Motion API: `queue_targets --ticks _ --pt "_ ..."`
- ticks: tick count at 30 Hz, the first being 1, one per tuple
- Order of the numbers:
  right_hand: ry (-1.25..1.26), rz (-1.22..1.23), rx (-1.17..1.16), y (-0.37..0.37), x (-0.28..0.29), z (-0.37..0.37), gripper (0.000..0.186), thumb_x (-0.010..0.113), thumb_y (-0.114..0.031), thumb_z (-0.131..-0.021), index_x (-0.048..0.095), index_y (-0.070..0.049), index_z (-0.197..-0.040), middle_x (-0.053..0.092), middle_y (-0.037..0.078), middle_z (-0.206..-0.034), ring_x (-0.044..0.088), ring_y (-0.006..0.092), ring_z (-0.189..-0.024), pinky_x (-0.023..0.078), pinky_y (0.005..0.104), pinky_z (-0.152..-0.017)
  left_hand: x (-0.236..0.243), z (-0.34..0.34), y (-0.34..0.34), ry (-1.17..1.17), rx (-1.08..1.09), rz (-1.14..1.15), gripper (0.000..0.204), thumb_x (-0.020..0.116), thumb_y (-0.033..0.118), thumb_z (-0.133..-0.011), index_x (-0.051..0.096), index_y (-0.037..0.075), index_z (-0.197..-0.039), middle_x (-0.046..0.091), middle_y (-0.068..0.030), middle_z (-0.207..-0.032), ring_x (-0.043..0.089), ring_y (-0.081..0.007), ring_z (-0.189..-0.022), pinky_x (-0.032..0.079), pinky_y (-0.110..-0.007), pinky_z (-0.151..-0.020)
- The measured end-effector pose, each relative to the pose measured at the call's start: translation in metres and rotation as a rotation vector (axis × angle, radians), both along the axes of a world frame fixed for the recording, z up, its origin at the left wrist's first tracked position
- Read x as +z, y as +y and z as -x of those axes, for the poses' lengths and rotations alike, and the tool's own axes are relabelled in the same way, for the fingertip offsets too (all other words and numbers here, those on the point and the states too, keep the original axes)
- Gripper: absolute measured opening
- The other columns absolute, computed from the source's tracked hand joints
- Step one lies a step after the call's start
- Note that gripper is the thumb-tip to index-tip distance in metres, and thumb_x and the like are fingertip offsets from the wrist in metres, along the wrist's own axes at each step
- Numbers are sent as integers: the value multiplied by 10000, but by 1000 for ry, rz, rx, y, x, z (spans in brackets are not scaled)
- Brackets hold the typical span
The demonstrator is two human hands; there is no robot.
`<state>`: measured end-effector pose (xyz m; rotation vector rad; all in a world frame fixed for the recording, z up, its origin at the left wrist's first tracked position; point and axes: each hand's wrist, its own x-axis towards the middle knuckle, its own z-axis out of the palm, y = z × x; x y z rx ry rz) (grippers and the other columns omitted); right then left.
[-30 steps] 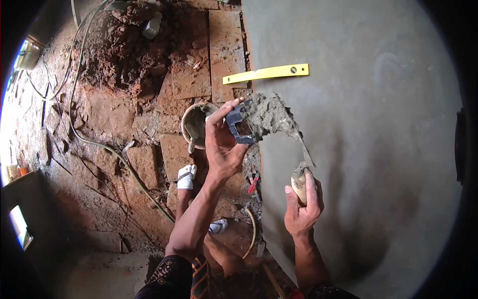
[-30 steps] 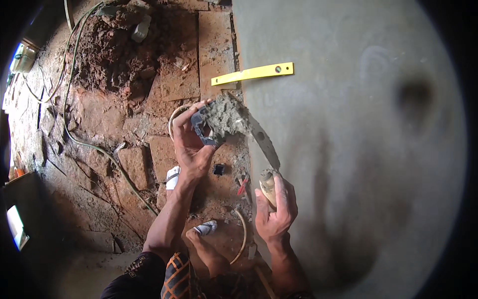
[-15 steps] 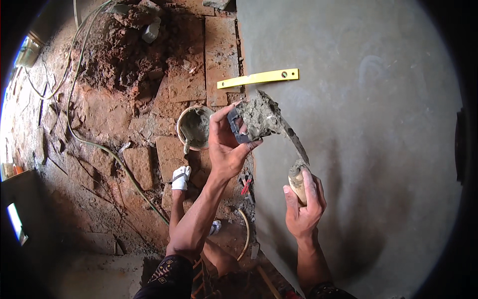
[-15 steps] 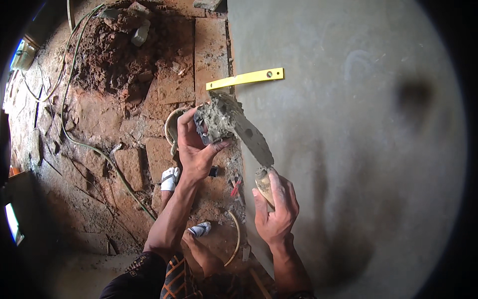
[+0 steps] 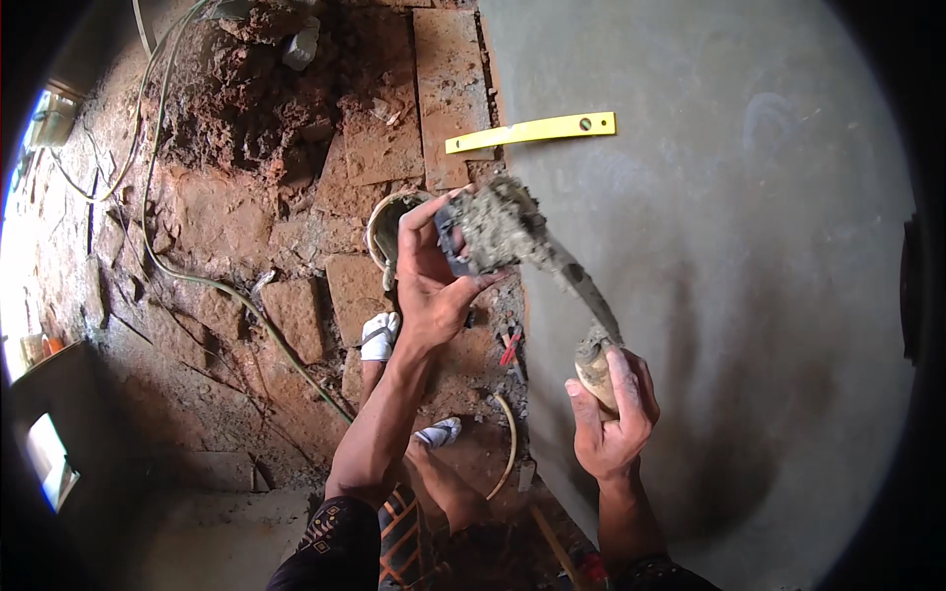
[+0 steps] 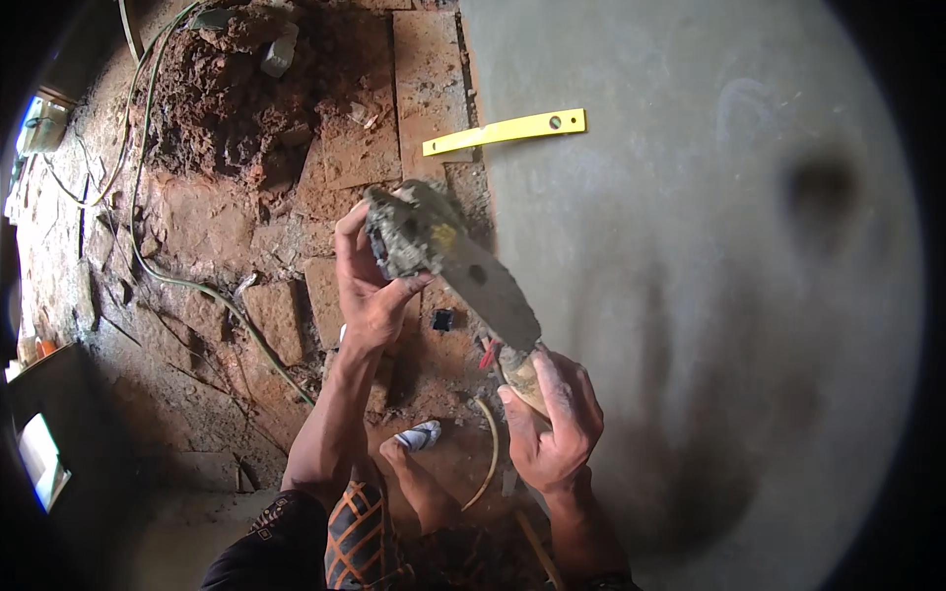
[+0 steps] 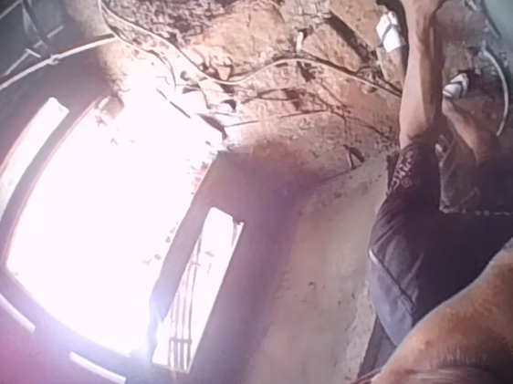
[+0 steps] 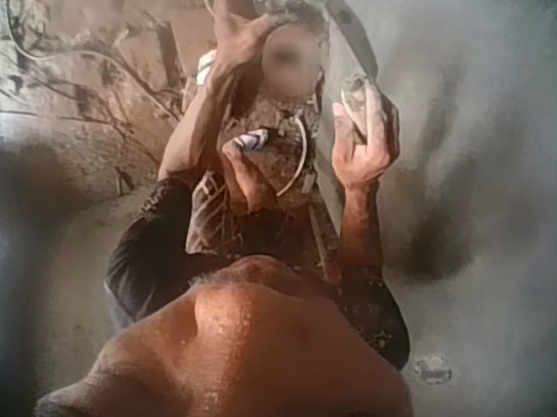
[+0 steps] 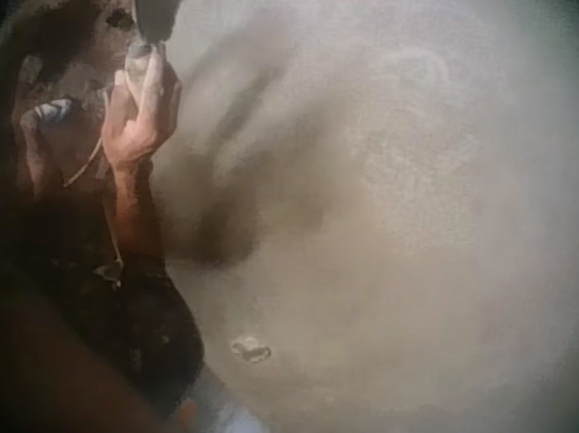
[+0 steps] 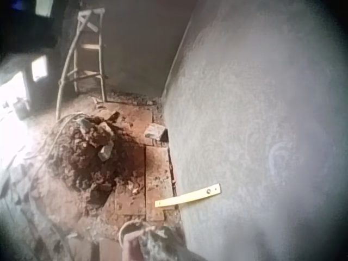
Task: The person is installing an electrical junction box into a concrete wall using mortar.
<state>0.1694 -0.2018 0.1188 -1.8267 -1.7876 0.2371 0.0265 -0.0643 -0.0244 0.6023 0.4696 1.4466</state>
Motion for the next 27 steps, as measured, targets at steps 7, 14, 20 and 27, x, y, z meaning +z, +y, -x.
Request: queue_targets --ticks 7,14,20,27 --pt "38 7 50 -3 -37 16 387 790 -92 -844 659 76 -1167 688 218 -1017 652 363 -810 541 422 -684 -42 36 -7 14 -43 99 864 797 -122 -734 373 59 -1464 438 -166 -1543 543 -233 -1295 575 -375 -1019" --pt "94 65 80 2 -50 21 429 796 -88 -835 639 94 -1191 675 241 -1029 649 381 -818 544 428 -715 -72 39 -3 -44 -94 9 922 909 8 -718 386 73 -1475 518 -116 -1463 546 -229 -1301 505 -404 -1088" --pt "669 211 -269 1 -60 26 522 718 -99 -921 533 163 -1333 669 221 -1174 656 271 -1051 530 373 -922 -100 48 -5 -37 -87 209 913 911 -17 -701 414 83 -1461 545 -78 -1397 562 -221 -1279 503 -412 -1089" --pt "747 835 -367 32 -247 4 552 691 -229 -947 561 26 -1418 696 85 -954 625 128 -716 511 325 -632 -112 115 -9 38 26 334 948 835 -140 -696 359 76 -1487 573 -109 -1324 599 -261 -1206 517 -420 -1042"
